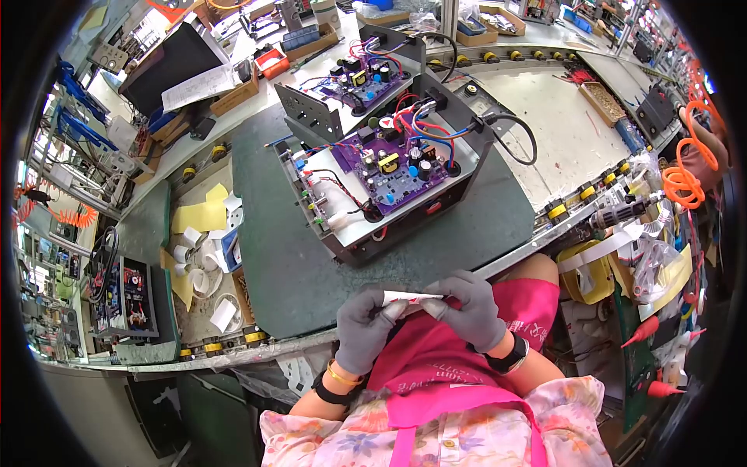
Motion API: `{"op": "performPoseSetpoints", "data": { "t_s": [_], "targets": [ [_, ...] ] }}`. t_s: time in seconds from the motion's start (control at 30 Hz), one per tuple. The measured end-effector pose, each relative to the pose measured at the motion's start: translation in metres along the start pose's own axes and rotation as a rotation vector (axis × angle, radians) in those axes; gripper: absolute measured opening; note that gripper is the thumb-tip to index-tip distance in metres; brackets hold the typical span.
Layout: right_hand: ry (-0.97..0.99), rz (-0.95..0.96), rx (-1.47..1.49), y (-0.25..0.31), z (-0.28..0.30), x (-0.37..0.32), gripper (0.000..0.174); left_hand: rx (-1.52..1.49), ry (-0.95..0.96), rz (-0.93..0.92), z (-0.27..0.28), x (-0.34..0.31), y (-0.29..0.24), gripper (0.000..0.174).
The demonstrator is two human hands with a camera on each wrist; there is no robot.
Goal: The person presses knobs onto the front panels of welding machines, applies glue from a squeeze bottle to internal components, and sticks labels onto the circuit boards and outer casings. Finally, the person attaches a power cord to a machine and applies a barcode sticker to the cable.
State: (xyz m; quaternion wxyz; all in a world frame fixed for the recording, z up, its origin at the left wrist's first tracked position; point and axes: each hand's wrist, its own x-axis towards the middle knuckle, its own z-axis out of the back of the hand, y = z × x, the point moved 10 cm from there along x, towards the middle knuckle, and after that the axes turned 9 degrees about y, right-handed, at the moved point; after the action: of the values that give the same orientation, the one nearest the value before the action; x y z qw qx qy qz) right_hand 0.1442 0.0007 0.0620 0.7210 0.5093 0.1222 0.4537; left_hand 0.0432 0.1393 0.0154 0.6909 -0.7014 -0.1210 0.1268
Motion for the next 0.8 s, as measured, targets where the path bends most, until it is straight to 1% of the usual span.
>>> {"op": "performPoseSetpoints", "data": {
  "t_s": [0.03, 0.23, 0.33, 0.43, 0.6, 0.7, 0.73, 0.8],
  "targets": [
    [-0.01, 0.017, -0.035, 0.002, 0.002, 0.0, 0.017, 0.097, -0.004, -0.011, 0.002, 0.0, -0.001, 0.013],
    [-0.057, 0.12, -0.165, 0.014, 0.006, -0.003, 0.019, 0.183, 0.018, -0.15, -0.002, 0.002, -0.024, 0.014],
    [-0.063, 0.139, -0.202, 0.018, 0.006, -0.003, 0.019, 0.283, 0.018, -0.178, -0.001, 0.001, -0.034, 0.016],
    [-0.066, 0.184, -0.272, 0.027, 0.007, -0.003, 0.018, 0.311, -0.008, -0.197, 0.0, 0.0, -0.041, 0.017],
    [-0.095, 0.266, -0.416, 0.039, 0.006, -0.005, 0.021, 0.313, -0.053, -0.145, 0.007, -0.001, -0.034, 0.016],
    [-0.106, 0.42, -0.665, 0.059, -0.004, -0.009, 0.024, 0.312, -0.069, -0.081, 0.011, -0.002, -0.027, 0.014],
    [-0.089, 0.442, -0.659, 0.062, -0.006, -0.01, 0.025, 0.314, -0.075, -0.052, 0.013, -0.003, -0.024, 0.013],
    [-0.051, 0.502, -0.634, 0.067, -0.014, -0.012, 0.026, 0.179, -0.073, -0.009, 0.018, -0.003, -0.012, 0.014]
  ]
}}
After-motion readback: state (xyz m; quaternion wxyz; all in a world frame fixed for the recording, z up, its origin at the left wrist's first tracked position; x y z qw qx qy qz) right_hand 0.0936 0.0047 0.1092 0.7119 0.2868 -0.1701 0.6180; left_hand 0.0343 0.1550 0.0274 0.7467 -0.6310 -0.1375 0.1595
